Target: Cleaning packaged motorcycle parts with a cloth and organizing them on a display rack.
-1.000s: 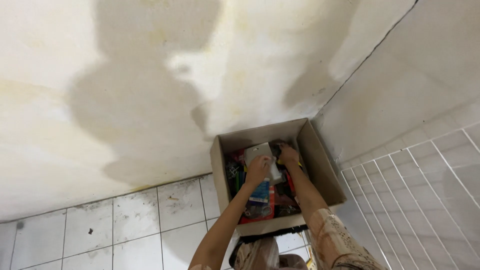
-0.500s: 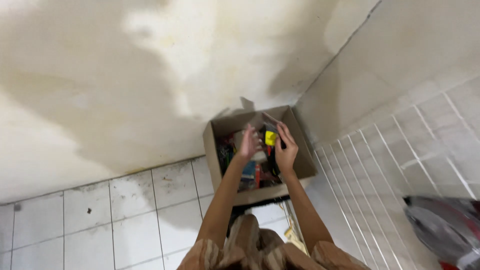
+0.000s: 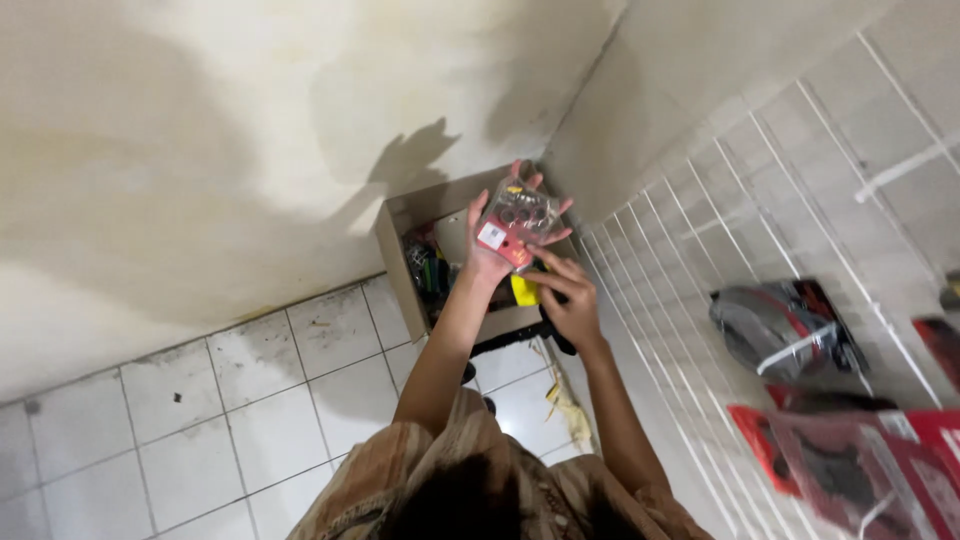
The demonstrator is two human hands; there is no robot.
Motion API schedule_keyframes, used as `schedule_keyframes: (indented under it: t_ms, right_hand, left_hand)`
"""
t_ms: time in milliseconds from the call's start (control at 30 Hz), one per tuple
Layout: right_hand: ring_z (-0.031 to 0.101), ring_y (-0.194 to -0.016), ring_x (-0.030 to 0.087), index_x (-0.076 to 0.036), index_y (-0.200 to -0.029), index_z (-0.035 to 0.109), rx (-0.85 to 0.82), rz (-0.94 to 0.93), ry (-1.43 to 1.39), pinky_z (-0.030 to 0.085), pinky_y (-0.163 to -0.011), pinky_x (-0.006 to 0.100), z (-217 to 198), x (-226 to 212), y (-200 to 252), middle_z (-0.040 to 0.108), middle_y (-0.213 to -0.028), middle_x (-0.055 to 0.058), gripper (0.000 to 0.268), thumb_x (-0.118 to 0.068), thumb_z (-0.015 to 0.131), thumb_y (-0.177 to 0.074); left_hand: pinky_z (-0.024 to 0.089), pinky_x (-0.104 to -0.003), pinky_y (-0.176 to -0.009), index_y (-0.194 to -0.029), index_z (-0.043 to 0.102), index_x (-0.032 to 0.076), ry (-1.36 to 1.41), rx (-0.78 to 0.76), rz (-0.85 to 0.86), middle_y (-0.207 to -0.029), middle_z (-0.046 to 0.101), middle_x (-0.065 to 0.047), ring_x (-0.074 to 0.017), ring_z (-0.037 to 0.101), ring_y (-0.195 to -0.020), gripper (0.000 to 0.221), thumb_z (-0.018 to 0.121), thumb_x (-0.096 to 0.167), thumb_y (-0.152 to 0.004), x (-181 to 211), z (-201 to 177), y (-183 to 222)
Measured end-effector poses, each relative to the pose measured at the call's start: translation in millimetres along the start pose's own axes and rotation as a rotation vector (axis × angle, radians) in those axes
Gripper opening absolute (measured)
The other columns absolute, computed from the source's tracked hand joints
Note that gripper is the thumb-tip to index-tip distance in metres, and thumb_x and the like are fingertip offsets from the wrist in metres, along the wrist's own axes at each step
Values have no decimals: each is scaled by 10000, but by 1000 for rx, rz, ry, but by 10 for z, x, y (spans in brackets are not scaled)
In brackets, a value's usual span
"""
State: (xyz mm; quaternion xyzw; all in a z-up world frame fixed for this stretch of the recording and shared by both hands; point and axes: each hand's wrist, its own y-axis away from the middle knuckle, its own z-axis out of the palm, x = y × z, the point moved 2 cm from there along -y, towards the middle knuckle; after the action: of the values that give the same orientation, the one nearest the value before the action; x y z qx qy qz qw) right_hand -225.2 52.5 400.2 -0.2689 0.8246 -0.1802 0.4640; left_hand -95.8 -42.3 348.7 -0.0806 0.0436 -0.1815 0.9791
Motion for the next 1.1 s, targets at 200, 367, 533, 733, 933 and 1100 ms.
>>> schedule_keyframes:
  t_ms: [200,367,533,733,933,1100]
  right_hand:
    - [707,-1098,386,-95,-968,815,126,112,-31,519,-937,487,-441,-98,291,728,-1302,128,305,116,654,-819]
    - [721,-1058,382,-126,-868,812,231,201,85,528,-950,494,-912,-406,418,760,-1215,135,220,47,676,-848]
    - [701,-1119,397,-78,-1019,784,366,339,148,509,-982,516,-1282,-674,659,737,-1221,182,144,-34,674,-938]
    - [674,-1172,376,-84,-1035,763,644,306,421,504,-1023,470,-1229,-874,613,705,-1275,190,297,-308,572,-1075]
    - [470,-1359,468,-139,-1424,609,398,434,602,329,-1174,585,-773,-1190,534,465,-1554,200,446,-218,666,-990]
    - [670,-1007,294,-286,-1232,775,355,438,741,531,-891,405,-653,-1144,844,651,-1216,50,321,-296,750,-913]
  left_hand:
    - [362,-616,-1180,-1613,250,253,21,8,-195,-1625,286,-216,-543,357,-1407,855,615,515,-886,-586,417,105]
    - [596,-584,-777,-1177,699,83,-49,433,-369,-1088,720,-216,-426,705,-923,474,676,340,-779,-749,1397,246]
    - [375,-791,-1011,-1533,428,316,22,56,-364,-1642,291,-193,-508,413,-1380,842,566,256,-704,-856,663,195]
    - [261,-858,-999,-1588,297,286,47,-17,-416,-1697,136,-177,-572,213,-1473,976,432,125,-634,-1161,759,309]
    - [287,-722,-1133,-1499,443,249,-70,-80,-333,-1684,195,-171,-549,254,-1471,628,465,223,-872,-1396,871,349]
    - [419,-660,-1076,-1445,511,216,-128,205,-422,-1587,377,-189,-494,410,-1387,615,454,609,-975,-1505,1061,529]
